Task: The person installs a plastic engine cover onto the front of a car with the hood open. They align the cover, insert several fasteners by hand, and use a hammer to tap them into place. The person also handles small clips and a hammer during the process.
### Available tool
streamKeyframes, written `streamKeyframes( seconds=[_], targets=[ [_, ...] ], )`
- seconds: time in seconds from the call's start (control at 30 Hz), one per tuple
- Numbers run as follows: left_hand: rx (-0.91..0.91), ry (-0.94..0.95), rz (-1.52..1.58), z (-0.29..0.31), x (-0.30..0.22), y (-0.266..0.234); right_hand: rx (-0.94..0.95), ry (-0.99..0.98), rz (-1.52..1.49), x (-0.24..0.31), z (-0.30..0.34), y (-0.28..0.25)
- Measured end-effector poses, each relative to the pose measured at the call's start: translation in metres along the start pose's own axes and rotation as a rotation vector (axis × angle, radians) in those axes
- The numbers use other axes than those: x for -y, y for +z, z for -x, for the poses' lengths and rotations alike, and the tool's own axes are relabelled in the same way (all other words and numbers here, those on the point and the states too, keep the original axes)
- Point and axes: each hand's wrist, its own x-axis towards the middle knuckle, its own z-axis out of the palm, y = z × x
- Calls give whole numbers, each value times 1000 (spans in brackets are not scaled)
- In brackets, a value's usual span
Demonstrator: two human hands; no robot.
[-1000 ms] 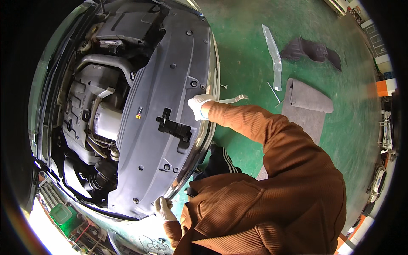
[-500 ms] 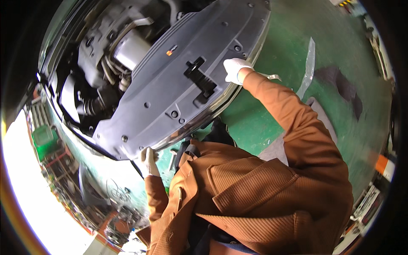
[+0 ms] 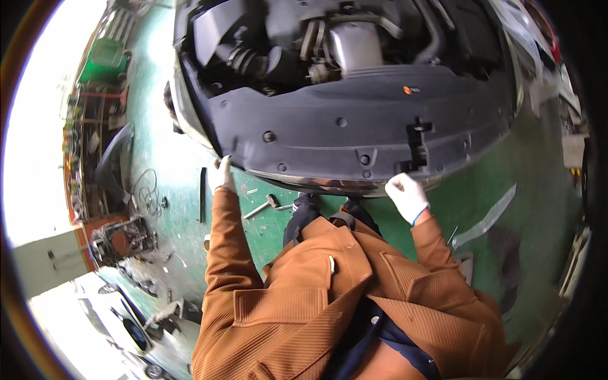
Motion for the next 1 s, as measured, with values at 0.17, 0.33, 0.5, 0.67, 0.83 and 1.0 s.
streamKeyframes(
  seconds=[0.17, 0.33, 0.5, 0.67, 0.83, 1.0],
  targets=[
    [-152, -72, 5, 10, -13, 17, 115, -80, 193, 58, -4, 50],
    [-99, -63, 109, 48, -33, 16, 262, 7, 307, 146, -44, 95],
    [-18, 32, 169, 67, -32, 15, 397, -336, 575, 278, -120, 187],
    [132, -40, 317, 77, -29, 2, 313, -699, 825, 344, -249, 330],
    [265, -137, 439, 86, -37, -18, 437, -424, 1027, 357, -298, 386],
    [329, -161, 671, 90, -39, -17, 359, -308, 795, 366, -287, 387]
  ],
)
